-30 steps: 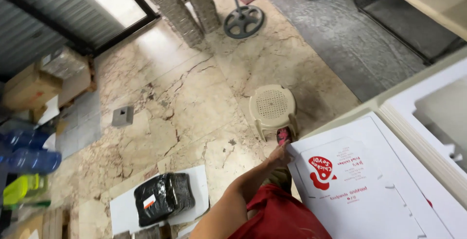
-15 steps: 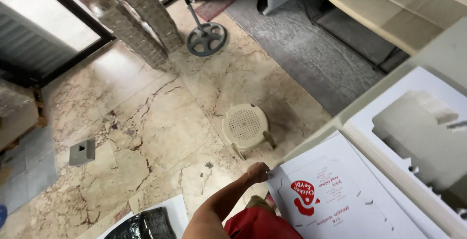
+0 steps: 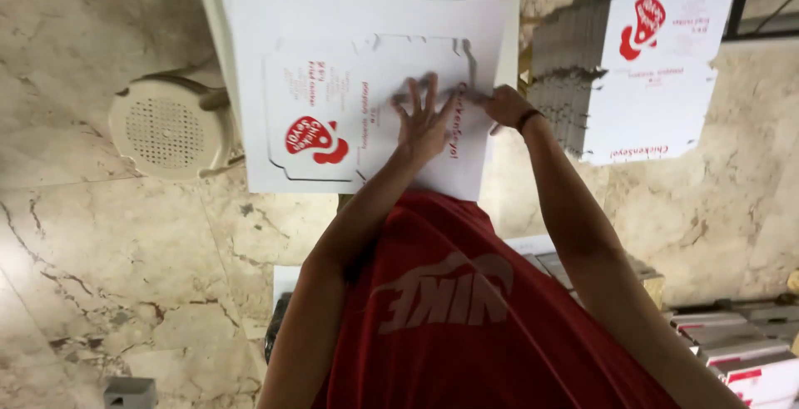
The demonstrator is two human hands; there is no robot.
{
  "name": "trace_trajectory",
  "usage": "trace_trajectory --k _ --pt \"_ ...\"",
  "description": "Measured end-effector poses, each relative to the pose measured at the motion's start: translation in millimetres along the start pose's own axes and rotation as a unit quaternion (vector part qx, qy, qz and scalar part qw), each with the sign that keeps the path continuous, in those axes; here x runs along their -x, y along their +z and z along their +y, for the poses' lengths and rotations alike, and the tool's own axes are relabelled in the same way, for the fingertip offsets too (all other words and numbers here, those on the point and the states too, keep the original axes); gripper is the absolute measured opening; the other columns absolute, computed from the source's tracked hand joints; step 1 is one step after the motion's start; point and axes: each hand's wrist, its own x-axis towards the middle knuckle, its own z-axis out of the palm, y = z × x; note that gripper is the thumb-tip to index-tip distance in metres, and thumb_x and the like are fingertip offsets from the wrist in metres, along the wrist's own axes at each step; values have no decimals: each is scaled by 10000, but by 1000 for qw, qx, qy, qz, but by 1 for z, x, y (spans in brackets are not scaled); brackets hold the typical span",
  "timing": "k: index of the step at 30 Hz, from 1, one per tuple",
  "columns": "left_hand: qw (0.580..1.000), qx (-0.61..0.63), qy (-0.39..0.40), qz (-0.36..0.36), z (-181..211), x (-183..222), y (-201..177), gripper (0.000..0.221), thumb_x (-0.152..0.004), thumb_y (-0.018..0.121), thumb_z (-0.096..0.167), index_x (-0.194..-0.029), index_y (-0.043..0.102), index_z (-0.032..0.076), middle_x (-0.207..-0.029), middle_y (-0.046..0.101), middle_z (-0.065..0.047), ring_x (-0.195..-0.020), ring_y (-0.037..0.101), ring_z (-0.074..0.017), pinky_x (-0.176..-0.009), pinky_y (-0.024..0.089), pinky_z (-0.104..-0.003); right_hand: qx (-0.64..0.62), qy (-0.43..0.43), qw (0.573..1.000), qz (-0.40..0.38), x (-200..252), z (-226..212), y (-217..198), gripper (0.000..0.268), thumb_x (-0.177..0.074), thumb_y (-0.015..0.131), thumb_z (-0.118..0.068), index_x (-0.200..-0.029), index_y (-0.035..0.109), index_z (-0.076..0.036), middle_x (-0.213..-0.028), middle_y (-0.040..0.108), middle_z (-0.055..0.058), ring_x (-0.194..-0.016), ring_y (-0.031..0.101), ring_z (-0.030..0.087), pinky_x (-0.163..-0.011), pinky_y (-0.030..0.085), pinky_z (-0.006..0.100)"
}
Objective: Punching out the perforated centers of cardboard box templates and stacking the frames.
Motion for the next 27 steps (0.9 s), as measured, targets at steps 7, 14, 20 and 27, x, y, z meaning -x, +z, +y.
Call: trace_trajectory --k 7,14,20,27 --pt "992 -28 -104 -72 23 -27 9 982 -947 757 457 -1655 77 415 -1659 -237 -229 -1464 -125 -645 -933 356 -885 97 -114 989 -20 -1 13 -3 700 -1068 512 -491 -606 698 0 -532 673 177 -568 743 276 -677 622 370" --pt "985 -46 -111 -124 32 -21 -12 882 -994 666 501 -1654 86 429 -1643 -310 -188 -1467 -195 -605 -947 317 -901 1 -128 986 -111 -14 25 -12 600 -1073 573 -361 -701 714 89 -638 689 284 -626 751 353 -678 613 419" --pt "985 -53 -101 -128 32 -16 -16 816 -1005 675 353 -1652 179 392 -1646 -281 -203 -1472 -173 -601 -954 342 -891 -185 5 972 -144 -7 17 -17 501 -1058 593 -307 -1115 533 187 -869 667 422 -743 731 483 -661 618 598" --pt "988 -23 -109 -108 41 -6 16 924 -990 718 413 -1667 91 361 -1650 -315 -169 -1461 -243 -594 -1000 224 -910 -173 5 969 -176 5 45 12 413 -1020 629 -211 -1127 611 187 -954 696 384 -807 731 484 -708 630 580"
